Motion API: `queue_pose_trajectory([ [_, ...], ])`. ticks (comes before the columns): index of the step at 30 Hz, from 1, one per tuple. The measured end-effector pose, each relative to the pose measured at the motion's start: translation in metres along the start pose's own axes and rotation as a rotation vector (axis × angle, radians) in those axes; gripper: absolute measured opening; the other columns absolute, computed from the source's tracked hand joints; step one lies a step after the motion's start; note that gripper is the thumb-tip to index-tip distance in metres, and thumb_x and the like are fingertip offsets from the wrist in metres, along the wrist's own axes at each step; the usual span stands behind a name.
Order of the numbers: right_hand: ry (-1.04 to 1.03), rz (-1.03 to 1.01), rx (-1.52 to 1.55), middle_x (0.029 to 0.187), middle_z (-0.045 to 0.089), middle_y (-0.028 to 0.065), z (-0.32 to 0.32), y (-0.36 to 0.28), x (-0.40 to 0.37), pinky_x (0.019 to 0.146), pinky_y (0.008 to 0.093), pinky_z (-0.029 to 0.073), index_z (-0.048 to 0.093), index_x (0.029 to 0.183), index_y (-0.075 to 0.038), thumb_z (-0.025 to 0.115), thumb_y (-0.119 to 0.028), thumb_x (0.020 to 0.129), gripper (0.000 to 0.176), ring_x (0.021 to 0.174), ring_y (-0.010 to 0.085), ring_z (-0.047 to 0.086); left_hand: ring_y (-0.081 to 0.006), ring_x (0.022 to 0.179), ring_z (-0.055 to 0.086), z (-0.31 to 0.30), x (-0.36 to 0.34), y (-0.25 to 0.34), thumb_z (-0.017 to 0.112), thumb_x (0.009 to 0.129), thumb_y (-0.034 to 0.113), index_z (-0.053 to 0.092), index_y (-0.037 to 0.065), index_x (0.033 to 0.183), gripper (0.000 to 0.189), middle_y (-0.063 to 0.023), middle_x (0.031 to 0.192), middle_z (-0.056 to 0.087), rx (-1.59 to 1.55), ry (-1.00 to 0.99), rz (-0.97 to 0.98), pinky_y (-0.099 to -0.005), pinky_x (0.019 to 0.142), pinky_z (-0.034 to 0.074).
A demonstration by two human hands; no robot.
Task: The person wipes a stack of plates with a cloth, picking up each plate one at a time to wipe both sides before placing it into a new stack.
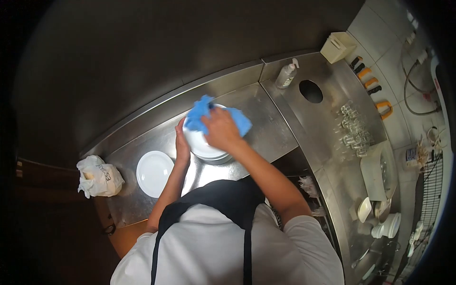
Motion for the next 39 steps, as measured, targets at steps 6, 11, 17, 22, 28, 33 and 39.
queue_pose_trajectory([
  [6, -0.208, -0.247, 0.29, 0.104, 0.064, 0.0171, -0.004, -0.048, -0.063, 0.09, 0.0467, 0.046, 0.068, 0.107, -0.009, 0.08, -0.025, 0.066, 0.046, 0.107, 0.0345, 0.058, -0.0261, 0.134, 0.051, -0.002, 0.01, -0.009, 0.03, 0.11, 0.052, 0.049, 0.005, 0.147, 0.063, -0.0165, 0.143, 0.056, -0.116, -0.048, -0.101, -0.0351, 0.114, 0.036],
  [11, -0.032, -0.158, 0.16, 0.109, 0.065, 0.0183, -0.042, 0.028, -0.095, 0.095, 0.0468, 0.047, 0.07, 0.116, -0.013, 0.083, -0.022, 0.064, 0.054, 0.114, 0.04, 0.057, -0.0354, 0.12, 0.062, -0.003, 0.007, 0.03, 0.066, 0.094, 0.031, 0.055, 0.001, 0.137, 0.054, -0.0222, 0.129, 0.064, 0.614, 0.152, 0.066, -0.039, 0.103, 0.047],
  [17, 0.242, 0.061, 0.337, 0.109, 0.067, 0.0225, -0.016, 0.082, -0.091, 0.099, 0.0517, 0.047, 0.066, 0.123, -0.006, 0.075, -0.01, 0.074, 0.05, 0.111, 0.0456, 0.059, -0.039, 0.1, 0.068, -0.003, 0.0, 0.046, 0.077, 0.084, 0.024, 0.056, 0.002, 0.113, 0.042, -0.024, 0.105, 0.07, 0.66, 0.397, -0.124, -0.0442, 0.088, 0.052],
  [22, 0.369, 0.243, 0.843, 0.114, 0.068, 0.0203, 0.011, 0.13, -0.095, 0.097, 0.0426, 0.048, 0.061, 0.122, 0.005, 0.07, -0.009, 0.085, 0.04, 0.103, 0.0332, 0.065, -0.0234, 0.092, 0.069, -0.003, -0.032, 0.088, 0.075, 0.089, 0.017, 0.054, 0.003, 0.111, 0.034, -0.0158, 0.099, 0.069, 0.446, 0.523, 0.196, -0.0355, 0.08, 0.054],
  [28, 0.04, 0.181, 1.619, 0.133, 0.059, 0.0159, -0.037, 0.112, -0.019, 0.108, 0.0398, 0.042, 0.049, 0.142, 0.004, 0.06, -0.018, 0.089, 0.058, 0.122, 0.0281, 0.057, -0.0097, 0.088, 0.067, 0.0, -0.062, 0.085, 0.074, 0.093, 0.011, 0.054, 0.008, 0.109, 0.025, -0.0058, 0.098, 0.07, -0.129, 0.354, 0.061, -0.0253, 0.075, 0.056],
  [33, -0.546, 0.023, 1.775, 0.13, 0.06, 0.0165, -0.028, 0.014, 0.02, 0.105, 0.0382, 0.045, 0.049, 0.141, 0.005, 0.059, -0.023, 0.083, 0.065, 0.119, 0.0273, 0.06, -0.0123, 0.091, 0.068, -0.006, -0.088, 0.072, 0.076, 0.09, 0.009, 0.055, 0.008, 0.111, 0.03, -0.005, 0.099, 0.071, -0.151, 0.141, -0.029, -0.0287, 0.083, 0.055],
  [39, -0.843, 0.397, 2.032, 0.112, 0.069, 0.0123, 0.028, -0.061, 0.002, 0.088, 0.0311, 0.053, 0.061, 0.126, 0.002, 0.061, -0.023, 0.09, 0.044, 0.099, 0.0209, 0.067, -0.0169, 0.115, 0.061, -0.033, -0.111, 0.075, 0.082, 0.084, 0.008, 0.048, 0.006, 0.133, 0.06, -0.0091, 0.121, 0.064, -0.234, 0.352, 0.057, -0.034, 0.101, 0.048],
])
Point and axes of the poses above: each hand's wrist, its own x-axis towards the middle knuckle, its own z-axis out of the palm, y = z × x, the point moved 10 cm from there along x, towards the middle knuckle
